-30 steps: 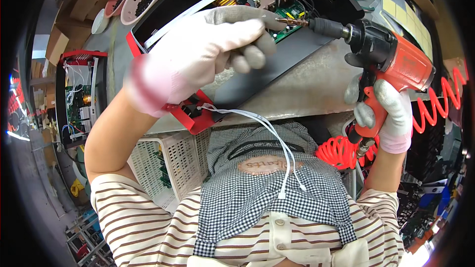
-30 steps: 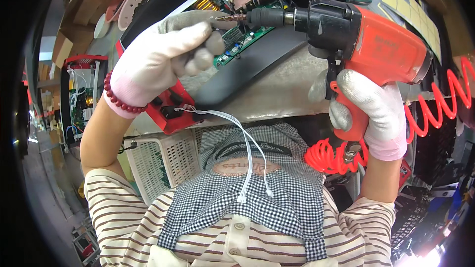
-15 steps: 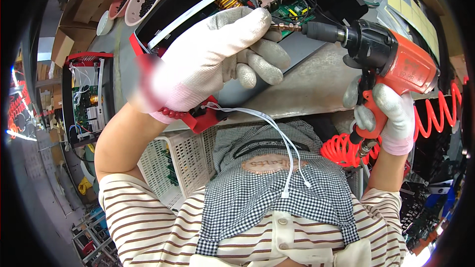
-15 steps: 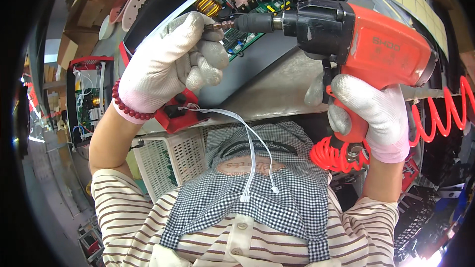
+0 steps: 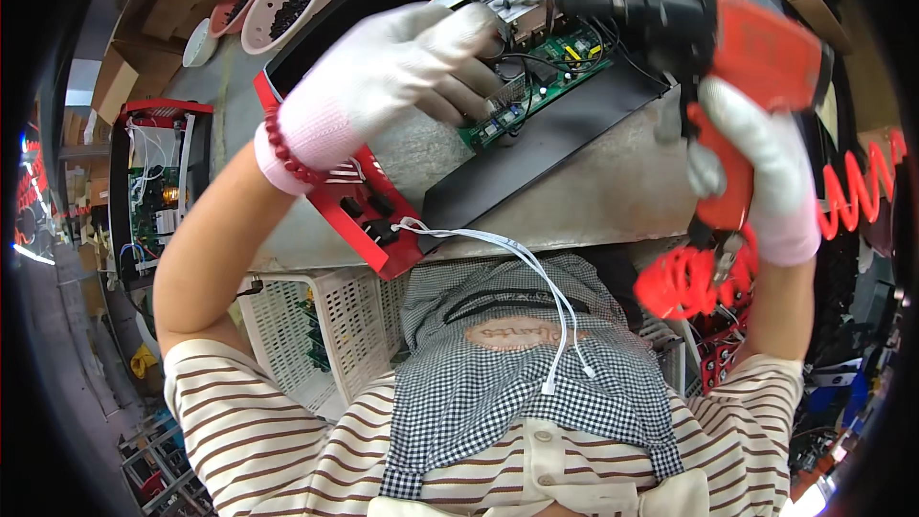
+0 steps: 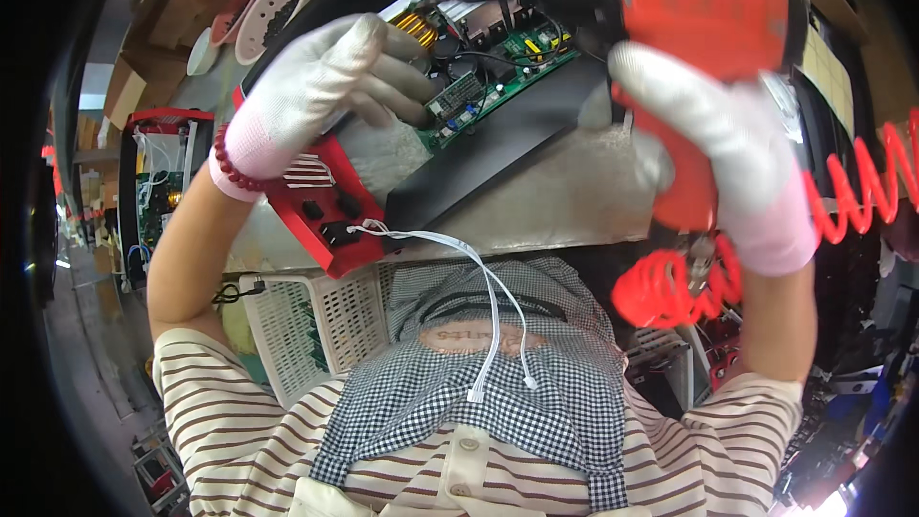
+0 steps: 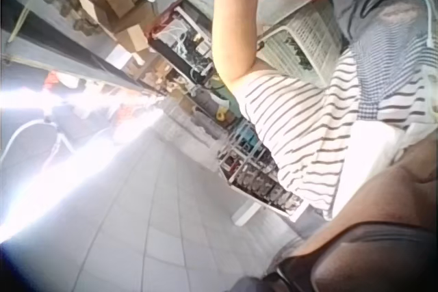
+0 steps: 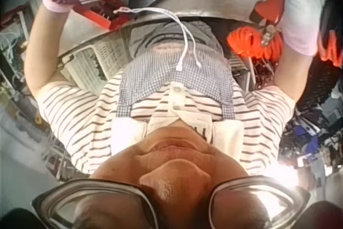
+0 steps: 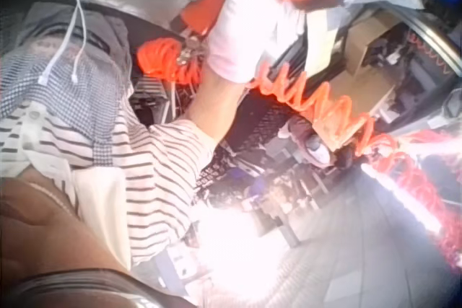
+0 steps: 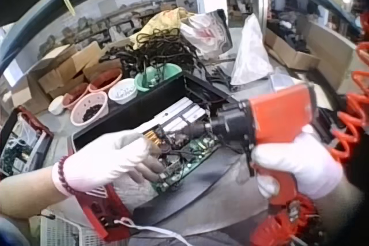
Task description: The person assembles an electronic device using a pneumatic screwdriver. They secure a green circuit board into a black metal chassis, apply a label to the chassis, and attach a red plastic cover. The person also connects internal wires and secures components with screws.
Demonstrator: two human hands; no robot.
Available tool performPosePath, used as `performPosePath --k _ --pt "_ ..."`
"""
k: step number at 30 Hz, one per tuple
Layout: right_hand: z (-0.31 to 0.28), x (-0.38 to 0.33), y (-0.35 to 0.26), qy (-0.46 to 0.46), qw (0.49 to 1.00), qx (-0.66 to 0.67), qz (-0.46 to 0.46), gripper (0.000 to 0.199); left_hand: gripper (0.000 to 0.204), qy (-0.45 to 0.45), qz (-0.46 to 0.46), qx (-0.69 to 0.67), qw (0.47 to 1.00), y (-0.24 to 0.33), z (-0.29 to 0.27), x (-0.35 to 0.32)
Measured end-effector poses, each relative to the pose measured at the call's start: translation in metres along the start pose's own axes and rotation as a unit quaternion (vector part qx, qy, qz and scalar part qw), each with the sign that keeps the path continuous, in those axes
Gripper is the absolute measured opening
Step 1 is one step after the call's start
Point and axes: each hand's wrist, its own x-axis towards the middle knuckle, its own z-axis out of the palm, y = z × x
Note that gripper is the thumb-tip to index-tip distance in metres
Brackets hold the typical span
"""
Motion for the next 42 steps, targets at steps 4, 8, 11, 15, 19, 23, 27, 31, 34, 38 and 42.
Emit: performPosePath --k 4,8,11,15,19,23,27,31,34,38,42 --pt "0.0 0.047 -0.032 -0.03 0.983 -0.179 -0.038 0.036 0.045 0.131 0.072 0.354 0.923 -0.025 -0.048 -0.001" --pt "0.014 0.086 -0.048 -0.027 0.964 -0.262 -0.026 0.035 0.035 0.127 0.067 0.459 0.877 -0.053 -0.051 -0.005" --pt "0.029 0.098 -0.073 -0.054 0.973 -0.21 0.076 0.025 0.03 0.09 -0.104 0.333 0.933 -0.04 -0.053 0.0" --pt "0.043 0.1 -0.097 -0.021 0.941 -0.309 0.138 0.023 0.026 0.102 0.06 0.404 0.907 -0.057 -0.059 0.005" --pt "0.079 0.118 -0.114 0.003 0.861 -0.497 0.107 0.026 0.027 0.107 0.051 0.413 0.903 -0.062 -0.061 0.004" --pt "0.084 0.123 -0.121 -0.05 0.798 -0.598 0.048 0.029 0.028 0.111 0.053 0.403 0.907 -0.064 -0.062 0.001" --pt "0.08 0.127 -0.124 -0.054 0.784 -0.617 0.039 0.03 0.029 0.104 0.071 0.415 0.901 -0.062 -0.06 0.007" --pt "0.079 0.133 -0.122 -0.075 0.782 -0.618 0.024 0.031 0.029 0.107 0.059 0.42 0.899 -0.065 -0.061 0.004" --pt "0.076 0.13 -0.122 -0.075 0.781 -0.62 0.023 0.032 0.029 0.102 0.067 0.41 0.904 -0.065 -0.059 0.004" --pt "0.077 0.127 -0.121 -0.076 0.779 -0.622 0.018 0.034 0.028 0.102 0.08 0.416 0.9 -0.066 -0.059 0.006" --pt "0.082 0.128 -0.122 -0.095 0.78 -0.619 0.0 0.035 0.026 0.105 0.063 0.399 0.909 -0.069 -0.062 0.001"
